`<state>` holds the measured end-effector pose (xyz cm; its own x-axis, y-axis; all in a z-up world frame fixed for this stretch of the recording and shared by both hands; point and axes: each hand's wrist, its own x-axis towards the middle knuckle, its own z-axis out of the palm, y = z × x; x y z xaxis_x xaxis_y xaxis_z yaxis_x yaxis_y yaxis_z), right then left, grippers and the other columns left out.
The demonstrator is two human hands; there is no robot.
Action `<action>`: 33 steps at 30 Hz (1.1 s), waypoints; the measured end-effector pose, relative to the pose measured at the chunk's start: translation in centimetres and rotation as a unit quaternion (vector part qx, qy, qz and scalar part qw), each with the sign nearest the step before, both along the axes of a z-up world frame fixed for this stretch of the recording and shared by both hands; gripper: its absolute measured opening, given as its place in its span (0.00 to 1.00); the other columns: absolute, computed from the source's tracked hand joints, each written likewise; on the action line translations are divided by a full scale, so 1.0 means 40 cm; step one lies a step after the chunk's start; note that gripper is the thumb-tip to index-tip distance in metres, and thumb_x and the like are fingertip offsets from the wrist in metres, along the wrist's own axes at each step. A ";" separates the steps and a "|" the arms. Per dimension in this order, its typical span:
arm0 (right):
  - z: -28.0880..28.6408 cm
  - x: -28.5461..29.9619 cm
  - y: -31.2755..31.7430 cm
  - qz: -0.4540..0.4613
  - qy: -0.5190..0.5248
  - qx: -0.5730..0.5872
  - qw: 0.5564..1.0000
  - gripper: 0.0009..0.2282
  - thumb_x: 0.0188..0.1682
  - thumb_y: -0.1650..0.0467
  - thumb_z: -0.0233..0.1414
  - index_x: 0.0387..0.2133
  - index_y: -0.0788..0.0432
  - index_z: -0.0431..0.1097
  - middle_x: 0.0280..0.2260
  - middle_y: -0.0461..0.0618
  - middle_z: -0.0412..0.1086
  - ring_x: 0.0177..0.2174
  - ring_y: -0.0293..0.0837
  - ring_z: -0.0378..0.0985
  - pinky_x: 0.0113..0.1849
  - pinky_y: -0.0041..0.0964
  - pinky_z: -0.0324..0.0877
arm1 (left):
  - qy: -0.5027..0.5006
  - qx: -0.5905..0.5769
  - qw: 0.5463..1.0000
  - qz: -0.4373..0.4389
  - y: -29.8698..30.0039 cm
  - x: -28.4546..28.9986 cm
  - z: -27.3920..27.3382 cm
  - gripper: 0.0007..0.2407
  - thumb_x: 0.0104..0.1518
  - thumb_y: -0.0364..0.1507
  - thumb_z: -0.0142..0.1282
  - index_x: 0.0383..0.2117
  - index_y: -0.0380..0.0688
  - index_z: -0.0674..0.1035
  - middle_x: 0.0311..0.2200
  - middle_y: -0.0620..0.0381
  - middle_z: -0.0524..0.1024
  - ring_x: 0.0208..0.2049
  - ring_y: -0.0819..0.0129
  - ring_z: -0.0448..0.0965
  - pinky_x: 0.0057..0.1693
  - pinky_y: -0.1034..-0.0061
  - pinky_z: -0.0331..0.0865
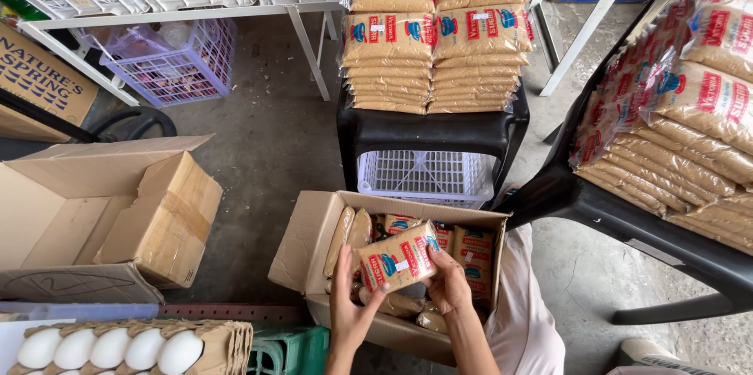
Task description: Clean individual packets of sugar and stack them neatly on a chair in a grocery store.
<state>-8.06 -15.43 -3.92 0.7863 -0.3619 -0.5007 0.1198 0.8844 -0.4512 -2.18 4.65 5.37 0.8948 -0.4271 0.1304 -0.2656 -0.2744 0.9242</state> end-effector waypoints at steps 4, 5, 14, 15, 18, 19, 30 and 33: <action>0.011 0.008 0.003 -0.017 0.023 0.004 1.000 0.12 0.51 0.69 0.54 0.42 0.66 0.73 0.37 0.56 0.79 0.34 0.45 0.84 0.39 0.43 0.80 | 0.242 -0.275 0.930 0.029 -0.021 -0.028 -0.124 0.35 0.55 0.29 0.61 0.69 0.45 0.53 0.70 0.50 0.55 0.69 0.61 0.58 0.68 0.59 0.58; 0.018 0.009 0.004 -0.018 0.017 -0.004 1.000 0.12 0.51 0.69 0.54 0.42 0.66 0.74 0.36 0.55 0.79 0.34 0.45 0.84 0.38 0.43 0.80 | 0.254 -0.304 0.918 0.033 -0.024 -0.029 -0.138 0.30 0.59 0.27 0.57 0.69 0.39 0.58 0.69 0.46 0.60 0.69 0.61 0.61 0.69 0.62 0.57; 0.051 -0.003 -0.061 0.046 0.088 -0.226 0.969 0.15 0.54 0.68 0.52 0.48 0.68 0.76 0.34 0.49 0.79 0.32 0.37 0.78 0.35 0.32 0.72 | 0.336 -0.352 0.870 0.080 -0.044 0.033 -0.216 0.23 0.59 0.21 0.53 0.64 0.30 0.67 0.57 0.41 0.76 0.56 0.59 0.77 0.60 0.62 0.72; 0.050 -0.010 -0.072 0.074 0.105 -0.312 0.941 0.17 0.56 0.68 0.51 0.49 0.71 0.77 0.34 0.50 0.80 0.34 0.37 0.77 0.40 0.32 0.71 | 0.340 -0.374 0.861 0.053 -0.046 0.035 -0.217 0.23 0.59 0.20 0.53 0.63 0.30 0.66 0.57 0.41 0.75 0.57 0.59 0.77 0.60 0.62 0.73; 0.122 0.006 -0.124 0.076 0.092 -0.259 0.958 0.18 0.50 0.70 0.51 0.53 0.67 0.72 0.43 0.48 0.81 0.43 0.37 0.80 0.48 0.31 0.71 | 0.332 -0.372 0.866 0.036 -0.079 0.087 -0.193 0.23 0.59 0.19 0.52 0.64 0.29 0.66 0.57 0.35 0.74 0.56 0.55 0.77 0.59 0.61 0.74; 0.153 0.017 -0.146 0.074 0.089 -0.260 0.959 0.18 0.50 0.70 0.51 0.53 0.67 0.72 0.43 0.48 0.81 0.43 0.37 0.80 0.48 0.31 0.71 | 0.329 -0.372 0.867 0.034 -0.096 0.105 -0.156 0.23 0.59 0.19 0.52 0.64 0.29 0.66 0.57 0.35 0.74 0.56 0.55 0.77 0.59 0.61 0.74; 0.597 0.240 -0.459 0.151 0.033 -0.575 0.803 0.25 0.47 0.72 0.57 0.61 0.65 0.64 0.44 0.51 0.78 0.45 0.37 0.76 0.48 0.33 0.71 | 0.221 -0.406 0.880 -0.110 -0.320 0.357 0.296 0.35 0.52 0.20 0.64 0.68 0.37 0.58 0.60 0.42 0.70 0.57 0.62 0.75 0.62 0.66 0.68; 0.729 0.352 -0.530 0.140 0.030 -0.636 0.758 0.26 0.46 0.73 0.57 0.61 0.63 0.65 0.42 0.52 0.78 0.44 0.38 0.78 0.47 0.34 0.72 | 0.162 -0.386 0.900 -0.121 -0.386 0.476 0.383 0.34 0.53 0.23 0.64 0.67 0.35 0.60 0.60 0.42 0.73 0.56 0.62 0.77 0.62 0.68 0.71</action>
